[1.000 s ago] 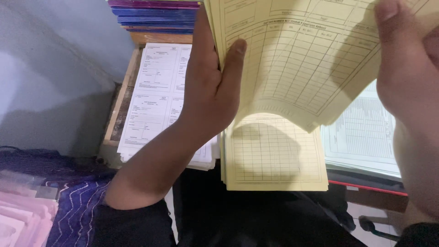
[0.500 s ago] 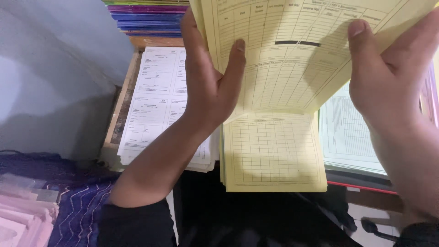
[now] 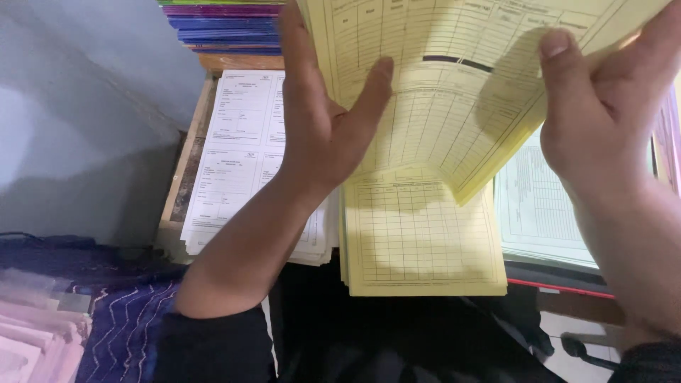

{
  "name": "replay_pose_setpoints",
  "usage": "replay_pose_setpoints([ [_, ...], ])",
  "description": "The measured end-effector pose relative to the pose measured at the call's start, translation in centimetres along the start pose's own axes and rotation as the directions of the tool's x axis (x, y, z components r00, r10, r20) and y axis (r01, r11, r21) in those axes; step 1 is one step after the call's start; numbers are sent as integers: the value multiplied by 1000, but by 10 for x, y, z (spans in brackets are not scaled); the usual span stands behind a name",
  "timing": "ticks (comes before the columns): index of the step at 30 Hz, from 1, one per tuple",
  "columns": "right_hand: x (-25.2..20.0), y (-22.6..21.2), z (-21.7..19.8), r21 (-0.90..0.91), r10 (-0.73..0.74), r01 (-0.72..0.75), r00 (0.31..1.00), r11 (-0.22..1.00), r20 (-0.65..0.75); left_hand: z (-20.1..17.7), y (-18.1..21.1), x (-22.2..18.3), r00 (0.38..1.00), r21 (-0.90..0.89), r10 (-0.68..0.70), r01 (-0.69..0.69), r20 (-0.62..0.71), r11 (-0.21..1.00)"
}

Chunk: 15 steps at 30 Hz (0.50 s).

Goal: Sorting and organizing printed forms into different stacks on a desk

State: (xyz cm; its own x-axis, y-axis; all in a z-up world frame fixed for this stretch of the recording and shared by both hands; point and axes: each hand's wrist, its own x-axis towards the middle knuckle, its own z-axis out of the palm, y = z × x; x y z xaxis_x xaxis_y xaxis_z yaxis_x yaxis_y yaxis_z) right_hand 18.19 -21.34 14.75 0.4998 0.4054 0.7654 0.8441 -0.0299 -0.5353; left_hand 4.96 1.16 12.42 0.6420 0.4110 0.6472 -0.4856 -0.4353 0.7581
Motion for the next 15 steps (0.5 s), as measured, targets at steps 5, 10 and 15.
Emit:
replay_pose_setpoints([
  [5, 2, -5, 3, 197, 60, -66, 997, 978, 38, -4, 15, 9, 997, 42, -57, 55, 48, 998],
  [10, -2, 9, 10, 306, 22, -84, 980, 948, 200, -21, 17, 6, 968, 212, -163, 122, 189, 970],
  [15, -8, 27, 9, 192, 37, -66, 987, 979, 153, -32, 24, 8, 928, 136, -222, 189, 300, 973],
])
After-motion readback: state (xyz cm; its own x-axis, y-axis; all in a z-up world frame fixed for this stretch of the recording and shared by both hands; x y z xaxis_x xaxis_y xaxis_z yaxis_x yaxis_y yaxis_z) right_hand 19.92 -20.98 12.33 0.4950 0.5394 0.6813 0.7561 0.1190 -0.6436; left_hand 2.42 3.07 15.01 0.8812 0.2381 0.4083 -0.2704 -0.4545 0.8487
